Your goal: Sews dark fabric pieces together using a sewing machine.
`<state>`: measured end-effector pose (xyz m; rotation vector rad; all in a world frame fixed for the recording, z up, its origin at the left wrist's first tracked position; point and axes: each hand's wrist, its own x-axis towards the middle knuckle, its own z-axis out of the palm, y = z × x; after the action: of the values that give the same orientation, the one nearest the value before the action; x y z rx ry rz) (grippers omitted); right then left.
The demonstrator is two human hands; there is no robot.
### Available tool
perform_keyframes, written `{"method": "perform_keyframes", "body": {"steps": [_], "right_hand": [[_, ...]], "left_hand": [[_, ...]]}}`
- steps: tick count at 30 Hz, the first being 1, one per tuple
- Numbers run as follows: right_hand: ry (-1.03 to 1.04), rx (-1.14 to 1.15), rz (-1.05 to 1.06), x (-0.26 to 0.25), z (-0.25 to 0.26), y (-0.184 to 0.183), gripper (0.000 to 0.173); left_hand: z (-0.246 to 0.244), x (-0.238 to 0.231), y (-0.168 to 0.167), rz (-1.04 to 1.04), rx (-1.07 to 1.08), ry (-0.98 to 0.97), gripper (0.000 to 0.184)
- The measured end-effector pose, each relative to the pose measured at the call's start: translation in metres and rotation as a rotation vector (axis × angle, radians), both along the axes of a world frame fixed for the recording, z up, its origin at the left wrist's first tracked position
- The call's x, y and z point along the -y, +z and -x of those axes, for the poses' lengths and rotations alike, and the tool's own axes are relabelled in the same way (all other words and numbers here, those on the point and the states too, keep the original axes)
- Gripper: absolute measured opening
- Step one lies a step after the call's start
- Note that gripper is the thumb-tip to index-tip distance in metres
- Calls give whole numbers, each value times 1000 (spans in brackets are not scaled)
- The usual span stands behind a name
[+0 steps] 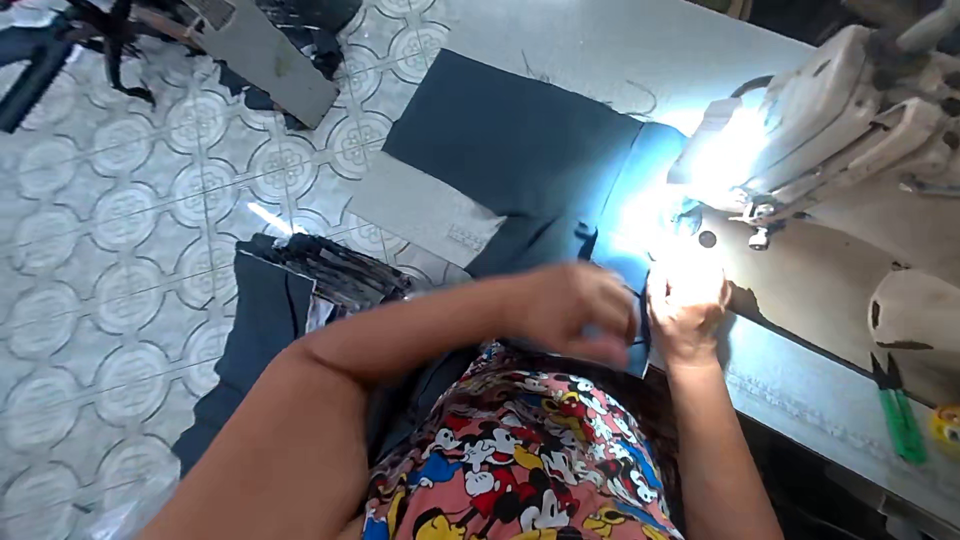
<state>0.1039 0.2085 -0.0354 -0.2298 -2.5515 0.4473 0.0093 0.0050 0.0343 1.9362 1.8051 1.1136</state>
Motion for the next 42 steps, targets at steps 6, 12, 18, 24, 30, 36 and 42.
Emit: {"method": "perform_keyframes", "body": {"steps": [6, 12, 18, 24, 30, 36, 42], "right_hand": [[19, 3, 43, -5, -1, 1, 30], [15, -29, 36, -6, 0, -1, 31], [22, -6, 43, -5, 1, 2, 32], [-13, 23, -35, 4, 0, 1, 30], [-19, 65, -62, 5, -2, 2, 32], [6, 22, 40, 1, -1, 1, 30], [-3, 59, 48, -2, -1, 5, 34]], "left_hand": [[-60, 100, -95, 496, 1155, 450, 98], [-39, 144, -57, 301, 1229, 1022, 35], [70, 153, 70, 877, 43, 960, 48], [145, 55, 95, 696, -380, 1273, 61], [71, -26, 19, 76, -433, 734, 25], [52, -47, -42, -4, -384, 193, 21], [66, -59, -33, -77, -250, 271, 22]]}}
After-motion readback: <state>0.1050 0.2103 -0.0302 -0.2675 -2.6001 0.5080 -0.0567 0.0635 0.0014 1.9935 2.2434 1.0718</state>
